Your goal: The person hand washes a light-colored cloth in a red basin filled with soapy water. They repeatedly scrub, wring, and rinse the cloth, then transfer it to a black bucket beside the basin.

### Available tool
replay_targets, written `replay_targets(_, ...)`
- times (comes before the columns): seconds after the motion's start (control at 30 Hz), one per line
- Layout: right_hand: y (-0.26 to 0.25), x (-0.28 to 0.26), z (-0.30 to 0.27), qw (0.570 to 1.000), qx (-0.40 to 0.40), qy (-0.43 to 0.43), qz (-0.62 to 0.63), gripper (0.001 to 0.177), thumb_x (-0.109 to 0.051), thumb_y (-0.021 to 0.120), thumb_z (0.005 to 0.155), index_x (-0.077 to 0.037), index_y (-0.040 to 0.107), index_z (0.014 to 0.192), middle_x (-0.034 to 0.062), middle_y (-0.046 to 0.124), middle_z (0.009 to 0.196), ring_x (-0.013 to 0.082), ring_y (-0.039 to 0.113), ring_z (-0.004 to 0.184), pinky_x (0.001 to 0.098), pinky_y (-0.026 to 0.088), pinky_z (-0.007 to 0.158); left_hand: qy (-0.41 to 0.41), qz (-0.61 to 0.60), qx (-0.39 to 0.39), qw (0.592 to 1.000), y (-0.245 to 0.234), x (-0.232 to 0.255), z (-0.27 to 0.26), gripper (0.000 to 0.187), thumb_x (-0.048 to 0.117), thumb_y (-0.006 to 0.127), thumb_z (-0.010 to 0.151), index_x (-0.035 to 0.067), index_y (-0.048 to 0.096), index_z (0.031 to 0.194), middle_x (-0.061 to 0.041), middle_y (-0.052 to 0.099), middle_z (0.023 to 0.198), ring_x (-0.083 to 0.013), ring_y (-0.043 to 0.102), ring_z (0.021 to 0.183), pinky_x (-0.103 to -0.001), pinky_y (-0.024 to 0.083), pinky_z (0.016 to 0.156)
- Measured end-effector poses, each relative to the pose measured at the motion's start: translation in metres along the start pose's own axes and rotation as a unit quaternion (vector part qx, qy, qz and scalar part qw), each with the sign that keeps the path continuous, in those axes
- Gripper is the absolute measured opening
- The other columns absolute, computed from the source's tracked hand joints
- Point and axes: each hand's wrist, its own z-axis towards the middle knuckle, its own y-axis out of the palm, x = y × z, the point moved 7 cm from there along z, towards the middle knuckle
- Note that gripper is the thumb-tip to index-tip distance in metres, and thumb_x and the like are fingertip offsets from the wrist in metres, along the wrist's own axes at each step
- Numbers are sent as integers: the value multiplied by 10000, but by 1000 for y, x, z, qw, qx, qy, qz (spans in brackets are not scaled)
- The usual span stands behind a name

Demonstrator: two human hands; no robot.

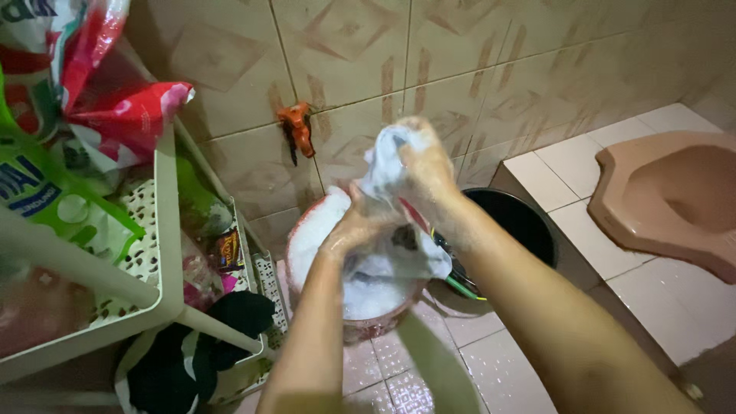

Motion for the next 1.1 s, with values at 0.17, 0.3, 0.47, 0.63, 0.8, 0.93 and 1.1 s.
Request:
replay_targets(0.17,-15,12,33,974,-32,-34,222,279,-62,624,950,-116,665,1221,111,699,1089,258,723,960,338,598,725,-178,-191,-83,962,-11,-25,-16,631,321,657,813,-14,653,1348,-167,711,1259,-267,655,1132,-368,508,983)
replay_targets(0.3,10,14,-45,951,-40,-298,-78,269,-214,641,918,-105,667,1162,150,696,1086,337,702,960,413,565,803,-238,-443,60,862,-1,-25,-17,624,330,658,825,-14,641,1344,-177,700,1266,-277,649,1143,-374,502,991)
replay_targets(0.47,57,19,-92,892,-50,-399,-207,360,-413,631,906,-105,687,1085,168,721,1032,367,709,932,461,555,837,-297,-493,100,812,44,-26,-14,615,342,660,839,-14,626,1340,-190,686,1274,-290,641,1157,-380,495,1002)
replay_targets(0.63,41,65,-35,942,-9,83,-326,511,-540,557,982,-80,778,976,186,764,914,343,737,875,491,543,832,-309,-479,77,818,54,-22,-6,608,354,661,854,-14,611,1335,-202,672,1283,-302,634,1171,-387,488,1012)
replay_targets(0.8,69,65,-70,927,-64,-221,-295,463,-472,578,966,-40,717,1059,221,728,979,383,700,933,503,527,865,-314,-468,81,822,35,-34,-12,602,365,663,869,-14,596,1331,-215,658,1291,-315,626,1185,-394,480,1022)
replay_targets(0.93,51,116,-19,946,-2,-89,-312,449,-417,596,953,-8,668,1125,248,699,1030,416,670,979,513,513,892,-316,-460,80,826,33,-42,-9,598,374,664,880,-14,584,1327,-225,647,1298,-325,620,1197,-400,474,1030)
replay_targets(1.1,52,164,23,893,55,-178,-410,467,-348,617,937,32,607,1208,282,663,1095,456,633,1037,525,496,925,-326,-431,64,839,25,-49,-1,594,386,666,895,-15,569,1323,-237,633,1306,-337,612,1211,-407,467,1040)
